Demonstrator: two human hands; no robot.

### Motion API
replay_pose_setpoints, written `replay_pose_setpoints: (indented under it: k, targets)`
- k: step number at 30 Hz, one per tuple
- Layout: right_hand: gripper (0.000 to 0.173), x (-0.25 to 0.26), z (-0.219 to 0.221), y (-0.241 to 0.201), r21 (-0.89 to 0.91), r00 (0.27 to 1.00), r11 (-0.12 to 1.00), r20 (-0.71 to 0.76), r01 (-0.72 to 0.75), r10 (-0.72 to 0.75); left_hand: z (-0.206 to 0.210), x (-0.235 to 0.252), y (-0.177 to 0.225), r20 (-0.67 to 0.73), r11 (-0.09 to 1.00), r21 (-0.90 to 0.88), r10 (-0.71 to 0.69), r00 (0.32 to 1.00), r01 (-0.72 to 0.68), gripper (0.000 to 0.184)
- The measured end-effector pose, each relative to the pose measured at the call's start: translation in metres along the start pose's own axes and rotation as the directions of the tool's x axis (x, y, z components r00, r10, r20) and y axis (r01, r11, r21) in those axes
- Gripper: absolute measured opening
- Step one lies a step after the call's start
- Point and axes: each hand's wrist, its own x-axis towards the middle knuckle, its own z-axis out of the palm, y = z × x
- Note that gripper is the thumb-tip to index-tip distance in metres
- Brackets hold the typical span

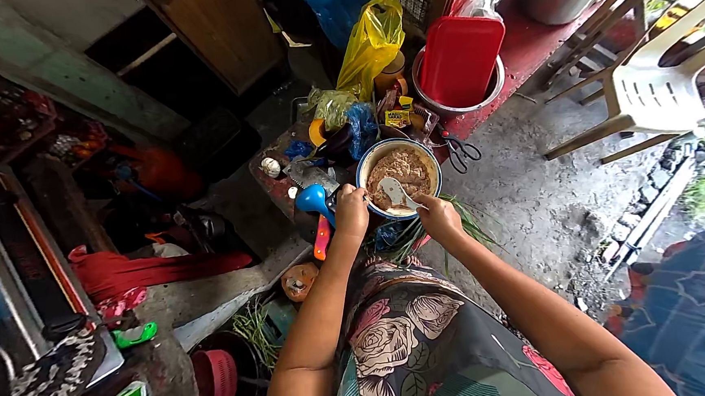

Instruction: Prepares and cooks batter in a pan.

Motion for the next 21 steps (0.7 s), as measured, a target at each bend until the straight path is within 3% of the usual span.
replay_pose_setpoints:
  k: [6,13,15,17,21]
  targets:
    - [0.037,-0.003,0.004,-0.024,-0.171,0.997,0.985,0.071,-0.028,0.04,0.006,0.002,-0.002,-0.006,0.999,0.052,0.014,1.0,-0.013,0.02]
    - [0.028,0.02,0.01,-0.009,0.259,0.99,0.963,0.138,-0.069,0.034,0.011,0.005,-0.005,-0.022,1.0,-0.023,0.001,1.0,-0.002,0.016]
    - [0.027,0.022,0.012,-0.006,0.449,0.978,0.881,0.195,-0.151,0.068,0.012,0.006,-0.006,-0.048,0.999,-0.035,0.021,0.999,-0.023,0.015]
    - [0.026,0.022,0.012,-0.001,0.641,0.96,0.728,0.266,-0.242,0.085,0.011,0.006,-0.007,-0.082,0.995,-0.088,0.041,0.996,-0.049,0.015]
    - [0.027,0.017,0.011,0.009,0.802,0.936,0.498,0.345,-0.33,0.065,-0.003,0.002,-0.002,-0.215,0.957,-0.265,0.06,0.975,-0.117,0.016]
